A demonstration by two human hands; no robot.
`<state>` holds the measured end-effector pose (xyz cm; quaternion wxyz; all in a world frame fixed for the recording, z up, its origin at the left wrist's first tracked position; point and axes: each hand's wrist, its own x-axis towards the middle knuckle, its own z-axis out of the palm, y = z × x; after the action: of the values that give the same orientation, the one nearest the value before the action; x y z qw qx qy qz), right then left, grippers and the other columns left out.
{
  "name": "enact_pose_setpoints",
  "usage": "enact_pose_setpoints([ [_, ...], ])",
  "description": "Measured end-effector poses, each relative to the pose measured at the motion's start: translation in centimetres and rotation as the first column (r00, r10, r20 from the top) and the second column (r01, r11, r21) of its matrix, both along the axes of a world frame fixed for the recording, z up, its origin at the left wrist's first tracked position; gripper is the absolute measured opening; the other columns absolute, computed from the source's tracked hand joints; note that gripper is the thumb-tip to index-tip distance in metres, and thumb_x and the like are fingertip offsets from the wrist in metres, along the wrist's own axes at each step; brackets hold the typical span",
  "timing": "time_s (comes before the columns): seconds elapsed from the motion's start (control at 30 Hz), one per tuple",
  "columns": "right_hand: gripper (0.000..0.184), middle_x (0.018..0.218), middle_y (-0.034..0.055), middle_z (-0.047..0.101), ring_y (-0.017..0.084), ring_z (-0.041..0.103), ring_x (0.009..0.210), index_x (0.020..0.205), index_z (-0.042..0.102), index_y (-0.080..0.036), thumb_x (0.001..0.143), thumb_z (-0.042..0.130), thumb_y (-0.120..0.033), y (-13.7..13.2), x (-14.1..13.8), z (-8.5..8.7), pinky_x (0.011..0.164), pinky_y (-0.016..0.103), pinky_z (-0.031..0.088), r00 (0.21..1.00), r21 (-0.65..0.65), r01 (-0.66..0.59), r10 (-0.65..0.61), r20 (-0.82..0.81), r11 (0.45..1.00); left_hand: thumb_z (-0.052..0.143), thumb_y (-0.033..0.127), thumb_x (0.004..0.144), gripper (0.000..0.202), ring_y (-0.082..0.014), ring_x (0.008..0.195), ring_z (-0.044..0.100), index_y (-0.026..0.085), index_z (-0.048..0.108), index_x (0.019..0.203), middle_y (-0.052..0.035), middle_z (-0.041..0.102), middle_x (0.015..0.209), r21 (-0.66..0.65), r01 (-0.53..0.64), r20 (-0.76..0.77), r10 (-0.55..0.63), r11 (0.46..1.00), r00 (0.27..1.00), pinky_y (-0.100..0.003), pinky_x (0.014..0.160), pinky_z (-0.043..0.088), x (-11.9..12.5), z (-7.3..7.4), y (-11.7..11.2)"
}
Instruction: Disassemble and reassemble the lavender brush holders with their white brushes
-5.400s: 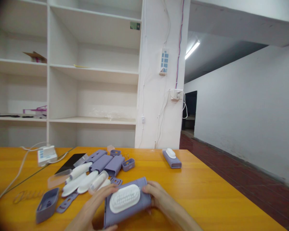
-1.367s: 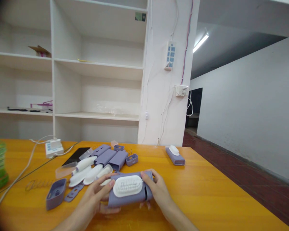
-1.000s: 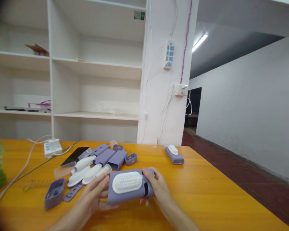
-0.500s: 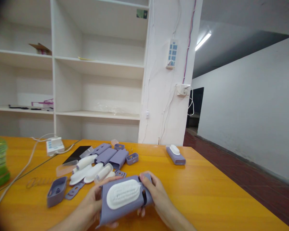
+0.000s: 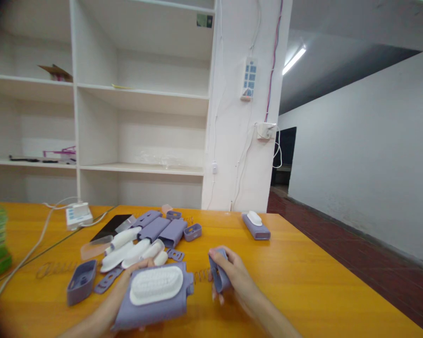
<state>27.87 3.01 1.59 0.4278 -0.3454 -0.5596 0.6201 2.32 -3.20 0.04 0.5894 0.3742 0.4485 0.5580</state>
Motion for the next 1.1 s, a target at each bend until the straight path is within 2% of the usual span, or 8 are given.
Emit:
enact_pose_setpoints([
  [0.07, 0.043, 0.063, -0.0012, 0.069, 0.015, 0.064, 0.038, 0.093, 0.048, -0.022, 0.088, 0.064, -0.062, 0.3, 0.1, -0.2, 0.027, 0.015, 0.04, 0.998, 0.011, 0.022, -0.022, 0.05, 1.0, 0.078, 0.049, 0.068, 0.037, -0.0195, 0.035, 0.059, 0.022, 0.055, 0.077, 0.0008, 0.068, 0.054, 0.039, -0.002, -0.061, 0.004, 0.999, 0.998, -0.025, 0.03, 0.043, -0.5, -0.2, 0.4],
  [0.2, 0.045, 0.058, -0.0024, 0.067, 0.016, 0.064, 0.036, 0.091, 0.048, -0.022, 0.084, 0.068, -0.062, 1.1, 0.3, -0.8, 0.025, 0.016, 0.04, 0.992, -0.007, 0.071, -0.07, 0.105, 0.997, 0.085, 0.031, 0.068, 0.033, -0.0125, 0.049, 0.059, 0.018, 0.054, 0.068, 0.0024, 0.067, 0.057, 0.223, -0.006, -0.205, 0.053, 0.975, 0.977, -0.019, 0.048, 0.043, -1.3, 0.4, 0.9],
  [0.33, 0.045, 0.056, -0.0017, 0.067, 0.017, 0.063, 0.035, 0.091, 0.048, -0.022, 0.083, 0.068, -0.062, 1.7, 0.5, -1.2, 0.025, 0.016, 0.039, 0.987, -0.043, 0.094, -0.088, 0.133, 0.995, 0.081, 0.02, 0.067, 0.03, -0.0134, 0.061, 0.059, 0.019, 0.051, 0.067, 0.0029, 0.066, 0.062, 0.286, 0.016, -0.248, 0.058, 0.958, 0.967, -0.019, 0.054, 0.04, -1.5, 1.5, 0.5],
  [0.43, 0.044, 0.056, -0.0011, 0.067, 0.016, 0.063, 0.036, 0.089, 0.048, -0.022, 0.084, 0.066, -0.061, 1.4, 0.4, -1.1, 0.024, 0.015, 0.036, 0.989, -0.063, 0.075, -0.066, 0.134, 0.995, 0.076, 0.018, 0.068, 0.03, -0.0112, 0.058, 0.052, 0.021, 0.046, 0.067, 0.0056, 0.059, 0.062, 0.253, 0.033, -0.213, 0.023, 0.967, 0.977, -0.017, 0.052, 0.035, -1.3, 1.5, 0.3],
  [0.63, 0.044, 0.06, -0.0007, 0.068, 0.015, 0.063, 0.036, 0.089, 0.05, -0.021, 0.084, 0.064, -0.063, -0.4, -0.5, -0.6, 0.025, 0.016, 0.034, 0.993, -0.097, -0.027, 0.038, 0.109, 0.995, 0.078, 0.03, 0.064, 0.044, -0.0074, 0.047, 0.034, 0.023, 0.036, 0.058, 0.0097, 0.042, 0.05, 0.178, 0.067, -0.217, -0.027, 0.982, 0.976, -0.018, 0.046, 0.024, -1.3, 1.8, 0.3],
  [0.8, 0.044, 0.057, -0.0011, 0.067, 0.015, 0.062, 0.035, 0.088, 0.048, -0.021, 0.084, 0.065, -0.062, 0.3, 0.1, -0.7, 0.025, 0.015, 0.034, 0.993, -0.088, 0.026, -0.016, 0.116, 0.996, 0.081, 0.036, 0.063, 0.052, -0.0057, 0.045, 0.028, 0.024, 0.031, 0.058, 0.0116, 0.036, 0.048, 0.168, 0.05, -0.241, -0.009, 0.984, 0.97, -0.018, 0.045, 0.02, -2.0, 3.1, 0.1],
  [0.97, 0.043, 0.059, -0.0015, 0.067, 0.014, 0.062, 0.035, 0.088, 0.048, -0.022, 0.084, 0.063, -0.062, 2.0, 1.5, -1.4, 0.025, 0.015, 0.033, 0.977, -0.062, 0.155, -0.143, 0.16, 0.986, 0.08, 0.032, 0.066, 0.042, -0.0065, 0.045, 0.035, 0.023, 0.039, 0.065, 0.0104, 0.046, 0.052, 0.158, 0.005, -0.364, 0.053, 0.987, 0.93, -0.017, 0.045, 0.023, -3.2, 2.7, 0.6],
  [1.1, 0.045, 0.058, -0.0016, 0.066, 0.018, 0.065, 0.036, 0.09, 0.051, -0.022, 0.08, 0.066, -0.063, 3.2, 2.7, -1.4, 0.025, 0.018, 0.037, 0.953, -0.023, 0.212, -0.201, 0.227, 0.977, 0.076, 0.03, 0.068, 0.031, -0.0075, 0.043, 0.042, 0.022, 0.046, 0.07, 0.0086, 0.053, 0.053, 0.127, 0.032, -0.449, 0.029, 0.991, 0.893, -0.015, 0.043, 0.024, -4.2, 2.4, 1.0],
])
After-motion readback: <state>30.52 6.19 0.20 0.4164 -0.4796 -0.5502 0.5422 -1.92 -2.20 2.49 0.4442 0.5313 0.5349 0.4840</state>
